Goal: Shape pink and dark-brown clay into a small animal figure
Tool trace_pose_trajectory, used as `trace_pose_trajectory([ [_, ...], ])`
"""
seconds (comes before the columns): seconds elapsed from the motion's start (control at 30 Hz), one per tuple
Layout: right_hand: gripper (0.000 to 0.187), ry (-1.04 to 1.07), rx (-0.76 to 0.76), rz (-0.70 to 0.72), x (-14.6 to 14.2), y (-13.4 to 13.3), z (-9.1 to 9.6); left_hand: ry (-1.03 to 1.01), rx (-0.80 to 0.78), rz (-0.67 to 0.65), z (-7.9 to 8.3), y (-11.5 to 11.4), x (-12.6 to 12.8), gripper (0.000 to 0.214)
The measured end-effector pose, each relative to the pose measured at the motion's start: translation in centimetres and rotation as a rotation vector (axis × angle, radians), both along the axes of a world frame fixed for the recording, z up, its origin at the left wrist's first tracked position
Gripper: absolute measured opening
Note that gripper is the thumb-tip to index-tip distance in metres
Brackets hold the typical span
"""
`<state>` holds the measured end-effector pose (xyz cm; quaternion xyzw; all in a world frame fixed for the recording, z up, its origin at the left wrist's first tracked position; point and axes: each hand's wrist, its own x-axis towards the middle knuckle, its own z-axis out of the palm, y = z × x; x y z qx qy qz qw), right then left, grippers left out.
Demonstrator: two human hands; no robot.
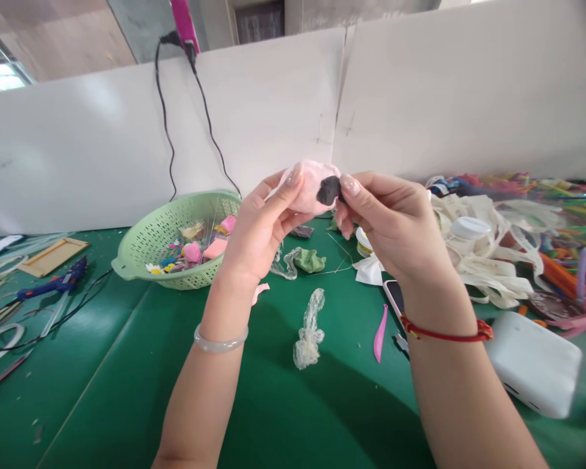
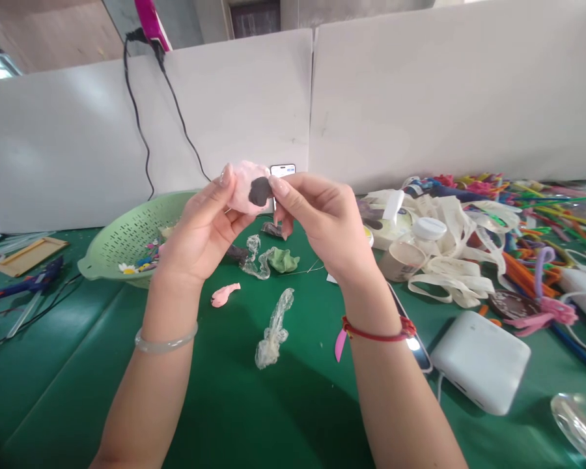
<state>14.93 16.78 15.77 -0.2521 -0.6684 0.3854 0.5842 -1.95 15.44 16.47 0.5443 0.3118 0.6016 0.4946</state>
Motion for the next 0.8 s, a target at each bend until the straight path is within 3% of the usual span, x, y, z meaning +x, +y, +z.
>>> trace_pose_trajectory([
  [0.2, 0.037, 0.013, -0.028, -0.031, -0.5, -0.3, 0.1, 0.001, 0.036, -0.007, 0.0, 0.0, 0.1, 0.029],
  [0.47, 0.04, 0.04, -0.034, -0.014, -0.7, -0.3, 0.1, -0.042, -0.034, 0.055, 0.1, 0.1, -0.4, 0.036],
  [0.63, 0.04, 0.046, -0.042, -0.064, -0.8, 0.0, -0.1, -0.04, -0.003, 0.056, -0.2, 0.3, -0.6, 0.037],
  [0.8, 0.028, 0.228, 0.029, -0.185, 0.3, 0.6, -0.1, 0.075, 0.002, 0.073, -0.3, 0.3, -0.8, 0.036],
])
